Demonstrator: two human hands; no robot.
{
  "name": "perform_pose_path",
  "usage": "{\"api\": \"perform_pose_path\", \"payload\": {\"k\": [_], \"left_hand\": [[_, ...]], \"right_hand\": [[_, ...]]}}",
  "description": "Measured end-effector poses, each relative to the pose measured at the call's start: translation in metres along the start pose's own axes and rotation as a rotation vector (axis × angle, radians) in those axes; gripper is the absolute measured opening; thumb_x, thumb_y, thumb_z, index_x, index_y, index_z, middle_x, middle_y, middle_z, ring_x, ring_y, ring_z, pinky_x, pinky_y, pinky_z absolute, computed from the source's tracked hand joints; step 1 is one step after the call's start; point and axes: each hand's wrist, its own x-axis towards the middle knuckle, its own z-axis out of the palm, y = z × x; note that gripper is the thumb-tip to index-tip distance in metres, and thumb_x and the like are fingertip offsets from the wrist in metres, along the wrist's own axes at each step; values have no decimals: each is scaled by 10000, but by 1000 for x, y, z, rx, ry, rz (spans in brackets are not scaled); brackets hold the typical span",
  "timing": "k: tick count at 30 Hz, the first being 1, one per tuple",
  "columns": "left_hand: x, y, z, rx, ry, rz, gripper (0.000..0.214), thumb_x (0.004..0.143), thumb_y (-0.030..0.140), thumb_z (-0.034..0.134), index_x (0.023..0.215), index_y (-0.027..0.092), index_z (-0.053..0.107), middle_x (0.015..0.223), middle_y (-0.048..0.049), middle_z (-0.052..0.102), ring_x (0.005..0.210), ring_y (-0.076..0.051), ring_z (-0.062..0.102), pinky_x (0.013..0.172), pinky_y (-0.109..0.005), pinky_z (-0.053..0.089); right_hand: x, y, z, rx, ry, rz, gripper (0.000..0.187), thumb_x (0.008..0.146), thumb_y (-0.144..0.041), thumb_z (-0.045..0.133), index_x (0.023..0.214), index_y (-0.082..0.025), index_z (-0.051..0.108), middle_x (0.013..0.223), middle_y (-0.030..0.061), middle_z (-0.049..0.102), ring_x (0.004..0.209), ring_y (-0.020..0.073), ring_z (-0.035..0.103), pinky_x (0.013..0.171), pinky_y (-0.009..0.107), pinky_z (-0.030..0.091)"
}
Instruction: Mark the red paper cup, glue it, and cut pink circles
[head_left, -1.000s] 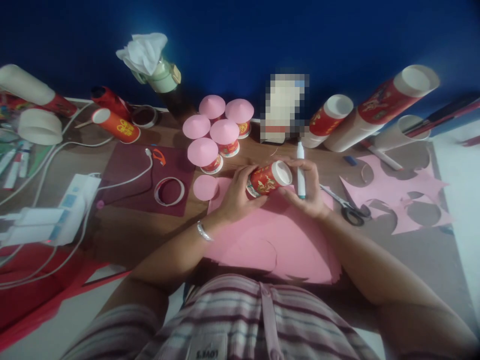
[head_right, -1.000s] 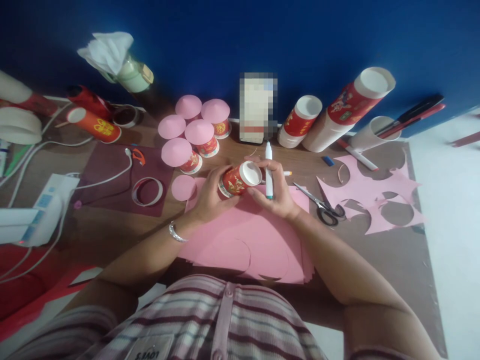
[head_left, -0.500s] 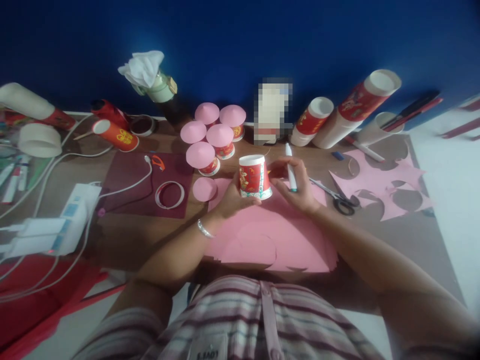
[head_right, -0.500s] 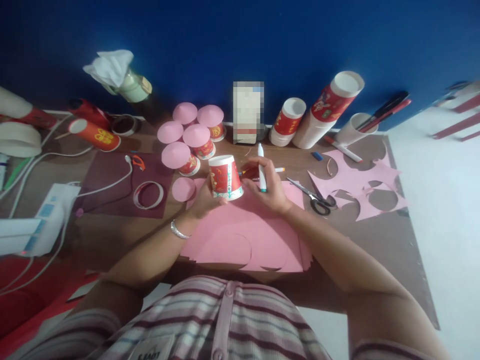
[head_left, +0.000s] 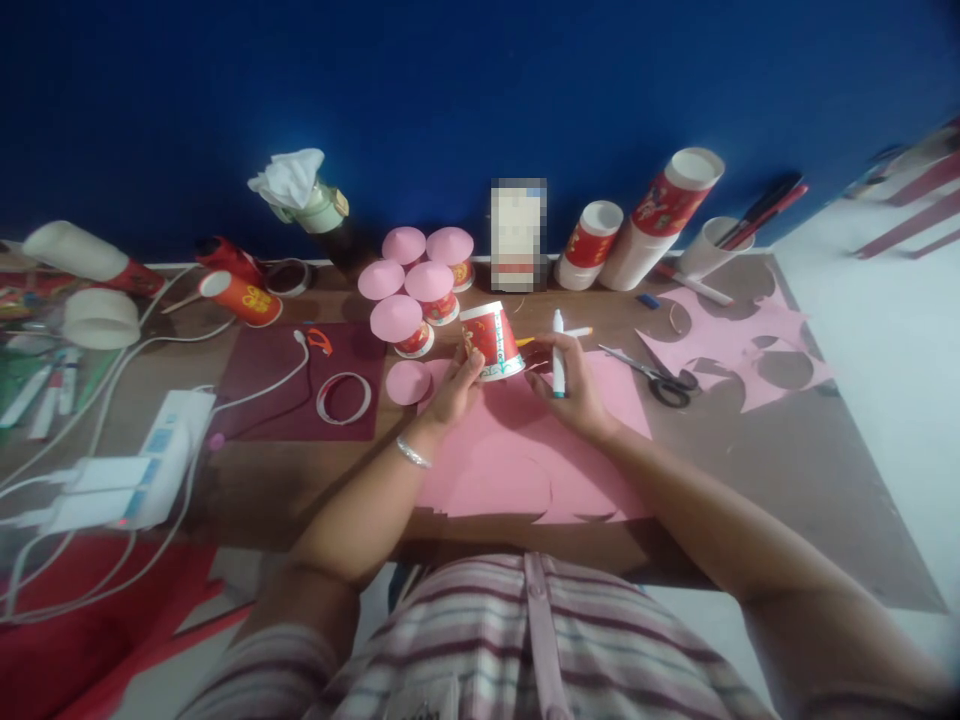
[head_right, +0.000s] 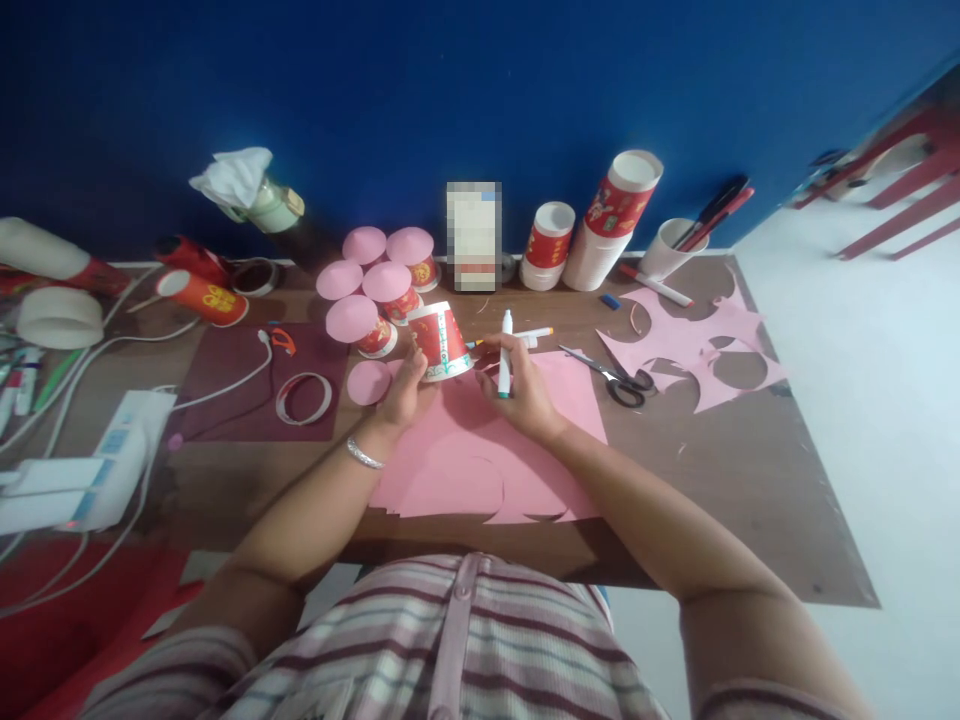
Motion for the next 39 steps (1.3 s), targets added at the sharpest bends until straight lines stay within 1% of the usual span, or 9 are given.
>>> {"api": "perform_pose_path", "payload": {"k": [5,7,10,13,18,24,29,33,39], "left_hand": [[4,-5,-8,-33,55,-94,523,875,601,707,1271,262,660,1057,-45,739,897,-193,693,713,-300,517],[5,-3,-7,-61,37,-96,478,884,555,712,1246,244,679,1069,-56,747,892,-194,695,677,-292,509],[5,3,-1,-163,-39,-78,419,910,499,692,1207,204,704,1147,-89,755,1058,-248,706,820,-349,567],[5,7,3,-235,-70,-125,424,906,506,694,1193,196,711,1167,-99,766,1180,-296,693,960,-438,581],[5,12,4,-305,-46,-199,519,846,560,739,1191,174,703,1165,-127,779,1225,-351,694,1019,-515,581],[6,16,6,-357,-41,-253,562,818,543,753,1223,158,690,1118,-131,788,1179,-369,721,983,-513,598],[4,17,7,-340,-47,-266,625,805,565,786,1264,154,677,1103,-124,786,1026,-309,759,860,-417,618],[4,16,8,-350,8,-285,531,799,505,809,1186,156,708,1016,-88,793,908,-255,764,797,-366,624],[8,23,4,-492,14,-364,487,895,497,633,1171,100,693,1015,-126,783,889,-247,764,785,-352,626]], "right_hand": [[-1,-6,-3,22,-15,7,345,975,-308,654,1283,-279,501,1150,61,677,938,182,709,791,349,618],[-2,-11,-7,-45,-6,-20,262,1021,-340,597,1268,-270,542,1152,71,689,933,188,707,830,377,611],[-2,-19,-13,-166,-1,-84,248,1069,-343,510,1295,-273,584,1125,75,713,975,208,705,901,419,594],[-1,-19,-15,-243,15,-178,288,1077,-376,494,1326,-284,604,1071,70,718,994,223,691,892,427,586],[2,-10,-16,-253,60,-212,325,1072,-449,497,1297,-272,652,997,57,734,904,213,675,841,398,568],[3,-6,-20,-105,78,-32,321,1043,-508,545,1170,-268,718,830,12,689,819,194,671,818,382,546],[5,-3,-17,180,146,193,341,1000,-553,611,1155,-266,709,874,-4,687,709,139,665,695,319,559],[7,0,-15,302,171,279,407,949,-616,655,1166,-275,701,904,1,691,709,134,664,688,314,579],[10,3,-17,414,249,385,349,925,-596,695,946,-252,750,804,2,691,690,139,649,647,293,554]]}}
